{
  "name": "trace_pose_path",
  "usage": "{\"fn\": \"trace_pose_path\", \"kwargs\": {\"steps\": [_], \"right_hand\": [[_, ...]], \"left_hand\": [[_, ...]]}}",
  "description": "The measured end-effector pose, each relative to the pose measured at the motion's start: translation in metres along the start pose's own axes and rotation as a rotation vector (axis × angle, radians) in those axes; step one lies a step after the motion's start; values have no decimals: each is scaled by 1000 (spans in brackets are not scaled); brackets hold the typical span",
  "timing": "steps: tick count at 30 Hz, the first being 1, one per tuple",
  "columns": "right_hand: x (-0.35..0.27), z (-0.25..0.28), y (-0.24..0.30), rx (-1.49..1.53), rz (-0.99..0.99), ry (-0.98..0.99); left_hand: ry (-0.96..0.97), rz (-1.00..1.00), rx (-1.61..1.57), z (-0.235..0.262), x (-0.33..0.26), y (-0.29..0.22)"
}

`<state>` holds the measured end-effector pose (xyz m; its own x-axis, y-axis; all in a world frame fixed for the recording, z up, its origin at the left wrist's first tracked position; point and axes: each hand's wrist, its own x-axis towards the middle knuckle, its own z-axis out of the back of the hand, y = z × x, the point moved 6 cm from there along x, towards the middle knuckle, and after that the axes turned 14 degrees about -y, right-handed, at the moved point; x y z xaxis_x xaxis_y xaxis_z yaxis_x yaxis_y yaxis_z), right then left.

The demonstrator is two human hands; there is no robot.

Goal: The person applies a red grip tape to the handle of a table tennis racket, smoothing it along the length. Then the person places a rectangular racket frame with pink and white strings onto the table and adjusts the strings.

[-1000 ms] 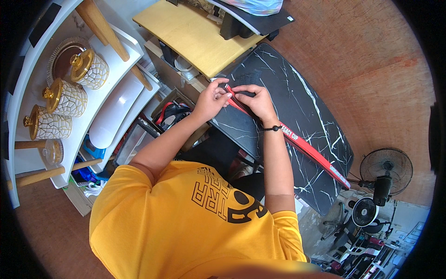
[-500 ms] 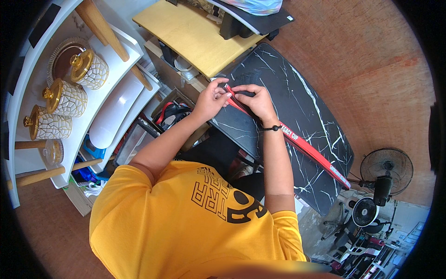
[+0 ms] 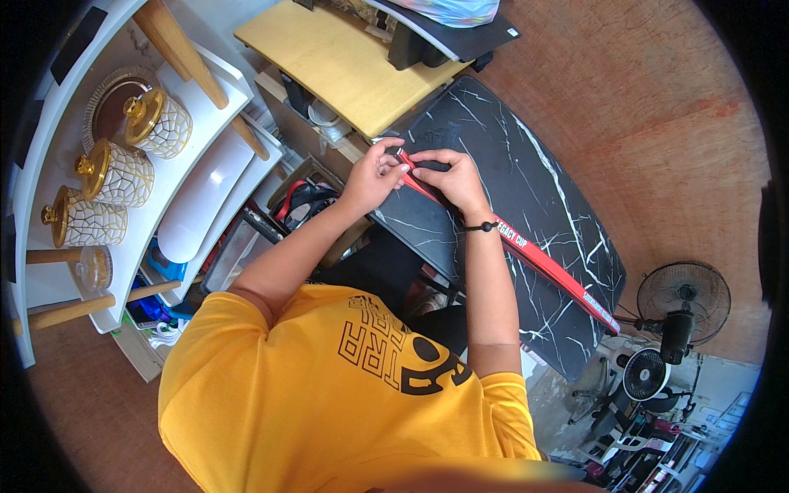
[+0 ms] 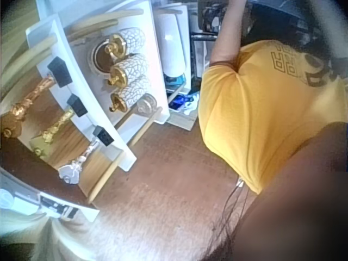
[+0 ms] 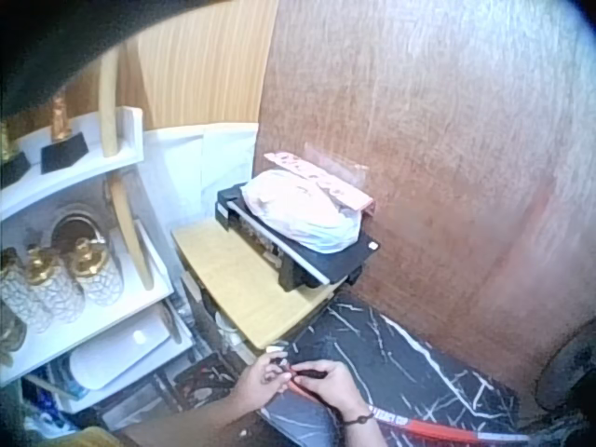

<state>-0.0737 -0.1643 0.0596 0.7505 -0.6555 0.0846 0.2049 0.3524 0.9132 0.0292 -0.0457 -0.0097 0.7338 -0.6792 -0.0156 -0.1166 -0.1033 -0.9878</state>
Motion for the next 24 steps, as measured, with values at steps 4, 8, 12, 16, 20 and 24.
{"fn": "trace_pose_path", "kwargs": {"steps": [4,8,12,16,20,24], "right_hand": [[0,0,-1,6,-10,4],[1,0,-1,-9,22,2],[1,0,-1,-13,20,2],[0,0,0,-13,26,3],[1,0,-1,-35,24,-3],[1,-1,-2,-26,16,-5]], "left_hand": [[-2,2,1,0,0,0],[1,13,2,0,0,-1],[-8,8,-11,0,-1,-2],[-18,7,-27,-1,-1,-2],[1,6,1,0,-1,-2],[-1,1,3,0,-1,-2]]}}
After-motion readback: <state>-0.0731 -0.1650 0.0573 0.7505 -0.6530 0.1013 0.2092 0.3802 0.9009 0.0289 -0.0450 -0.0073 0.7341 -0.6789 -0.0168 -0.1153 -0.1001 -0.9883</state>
